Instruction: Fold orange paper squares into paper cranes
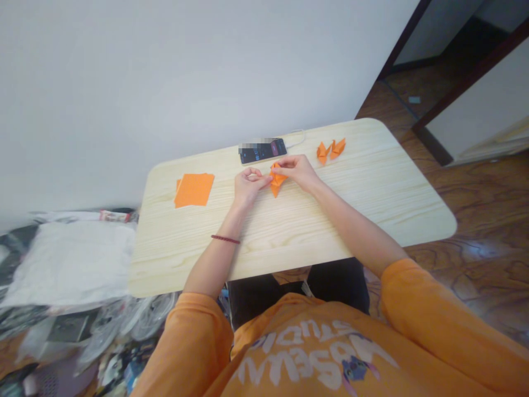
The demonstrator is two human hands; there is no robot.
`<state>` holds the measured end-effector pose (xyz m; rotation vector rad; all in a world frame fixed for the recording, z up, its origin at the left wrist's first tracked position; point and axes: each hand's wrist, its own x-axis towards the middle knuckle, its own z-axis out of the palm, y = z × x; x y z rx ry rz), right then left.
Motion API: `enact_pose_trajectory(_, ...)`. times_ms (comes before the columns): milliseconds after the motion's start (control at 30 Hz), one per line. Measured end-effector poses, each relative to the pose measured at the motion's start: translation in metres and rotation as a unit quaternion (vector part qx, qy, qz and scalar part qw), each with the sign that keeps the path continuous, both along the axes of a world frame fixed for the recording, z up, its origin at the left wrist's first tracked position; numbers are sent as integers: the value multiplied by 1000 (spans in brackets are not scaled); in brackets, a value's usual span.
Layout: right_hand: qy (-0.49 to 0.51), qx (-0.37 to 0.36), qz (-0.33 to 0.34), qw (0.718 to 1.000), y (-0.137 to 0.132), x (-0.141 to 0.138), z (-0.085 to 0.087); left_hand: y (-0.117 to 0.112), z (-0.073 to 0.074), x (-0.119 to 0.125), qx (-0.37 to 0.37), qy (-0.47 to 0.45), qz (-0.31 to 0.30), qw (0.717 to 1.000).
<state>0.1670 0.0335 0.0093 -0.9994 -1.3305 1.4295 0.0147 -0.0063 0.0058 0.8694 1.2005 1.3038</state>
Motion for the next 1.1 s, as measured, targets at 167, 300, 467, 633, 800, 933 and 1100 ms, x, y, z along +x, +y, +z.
enact_pose_trajectory(167,-7,-4,9,1000,-1,0,3,-1,1,1,1,-2,-8,1000)
enact_pose_trajectory(300,-23,-3,18,1000,-1,2,4,-1,0,1,7,2,-12,1000)
enact_pose_trajectory(467,-30,-3,21,999,0,2,3,-1,0,0,14,3,-14,1000)
enact_pose_trajectory(633,-24,-13,19,999,-1,2,4,-2,-1,0,16,6,-18,1000)
enact_pose_trajectory(800,-23,-21,17,999,-3,0,7,-2,-1,0,14,3,-16,1000)
enact_pose_trajectory(933,-43,-7,7,999,-4,0,7,-3,1,2,15,3,-15,1000)
enact_pose_trajectory(1100,-59,6,0,998,-3,0,5,-4,2,3,13,14,-16,1000)
